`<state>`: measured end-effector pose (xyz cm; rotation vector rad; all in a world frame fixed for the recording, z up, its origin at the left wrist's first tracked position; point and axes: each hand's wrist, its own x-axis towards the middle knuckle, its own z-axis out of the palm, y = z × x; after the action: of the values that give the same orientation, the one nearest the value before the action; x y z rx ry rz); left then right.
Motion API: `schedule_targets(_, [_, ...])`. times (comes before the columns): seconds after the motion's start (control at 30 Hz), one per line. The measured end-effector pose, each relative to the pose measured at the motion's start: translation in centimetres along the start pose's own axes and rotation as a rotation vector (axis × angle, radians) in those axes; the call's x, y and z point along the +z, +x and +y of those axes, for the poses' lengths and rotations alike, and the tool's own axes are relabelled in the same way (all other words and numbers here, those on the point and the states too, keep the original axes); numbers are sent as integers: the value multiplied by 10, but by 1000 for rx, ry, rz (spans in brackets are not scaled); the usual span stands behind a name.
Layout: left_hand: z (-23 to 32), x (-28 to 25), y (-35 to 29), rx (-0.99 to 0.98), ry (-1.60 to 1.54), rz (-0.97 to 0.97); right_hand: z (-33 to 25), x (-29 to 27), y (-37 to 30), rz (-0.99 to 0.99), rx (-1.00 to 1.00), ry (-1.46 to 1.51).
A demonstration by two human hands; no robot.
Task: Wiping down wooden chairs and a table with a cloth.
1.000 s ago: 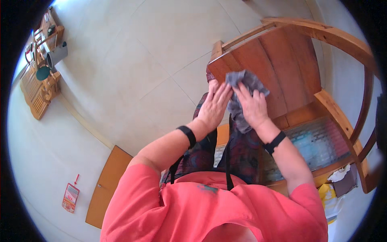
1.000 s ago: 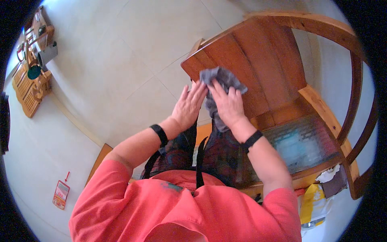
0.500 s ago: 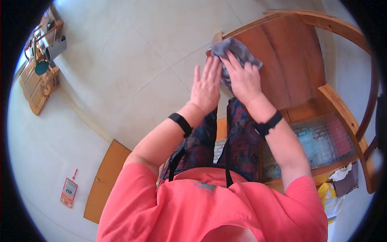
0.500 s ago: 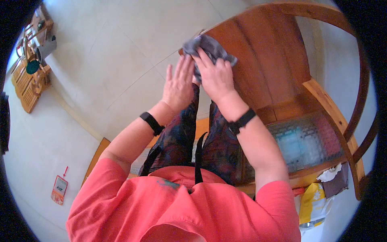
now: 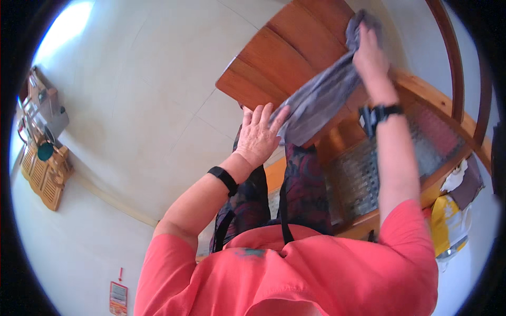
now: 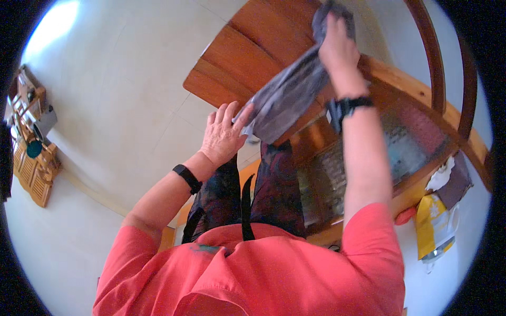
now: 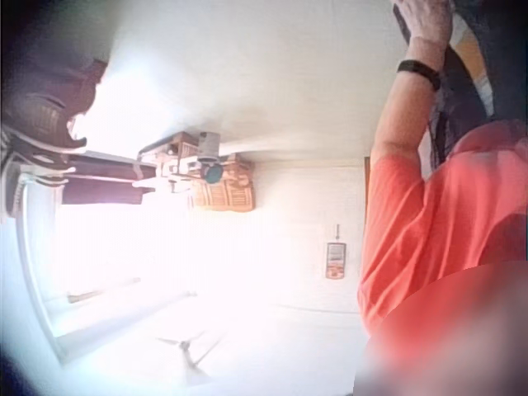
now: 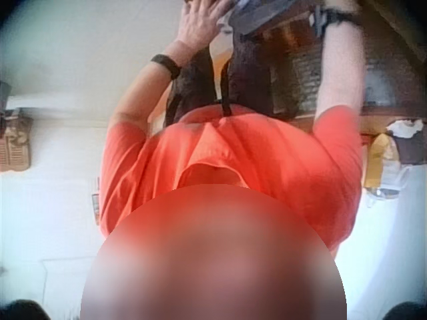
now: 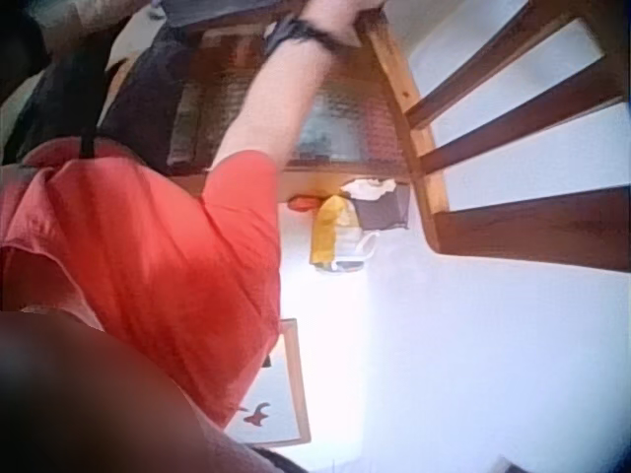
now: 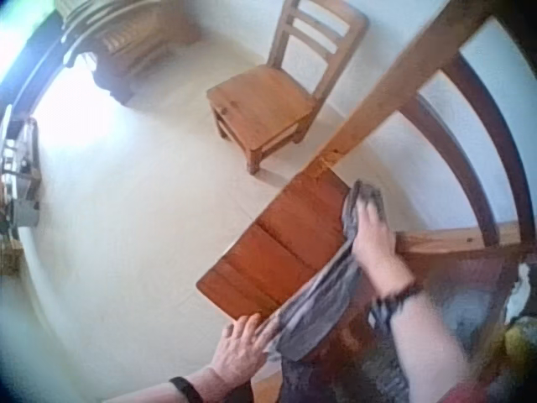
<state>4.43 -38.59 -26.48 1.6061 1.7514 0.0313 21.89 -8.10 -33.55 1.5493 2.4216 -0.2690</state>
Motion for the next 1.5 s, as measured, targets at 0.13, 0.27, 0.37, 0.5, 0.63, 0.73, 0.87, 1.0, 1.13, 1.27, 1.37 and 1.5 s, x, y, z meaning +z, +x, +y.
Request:
schedule_targets(0.13, [26, 19, 13, 150, 29, -99, 10, 10, -5, -42, 43, -60])
schedule_targets(0.27, [22, 60, 29, 273, 263, 12, -26, 26, -130, -56, -98, 15])
schedule_targets(0.37, [10, 47, 38, 353, 201, -77, -36, 26, -178, -178, -126, 44])
schedule_targets(0.5, [9, 27, 55, 338, 128, -159, -19, 22, -123, 6, 5, 68])
schedule_targets(0.63, [19, 19, 69, 206, 47, -55, 13, 5, -38, 87, 146, 178])
schedule_targets(0.73, [12, 15, 75, 135, 23, 93, -3, 18, -43, 131, 233, 200])
schedule_targets(0.87, [5, 11, 63, 108, 158, 75, -40, 40, -165, 21, 84, 235])
schedule_targets(1.0, [3, 6, 63, 355, 211, -37, -23, 47, -222, -141, 91, 238])
schedule_targets(1.13, [38, 8, 103, 408, 180, -113, 22, 47, -173, 108, 416, 348])
schedule_targets(1.27, [63, 12, 164, 585, 231, 36, 40, 31, -140, 37, 466, 339])
schedule_targets(1.37, [81, 21, 183, 737, 165, 91, 28, 46, -173, 31, 459, 386])
schedule_targets(1.5, [61, 38, 136, 898, 585, -132, -30, 80, -266, 31, 390, 385])
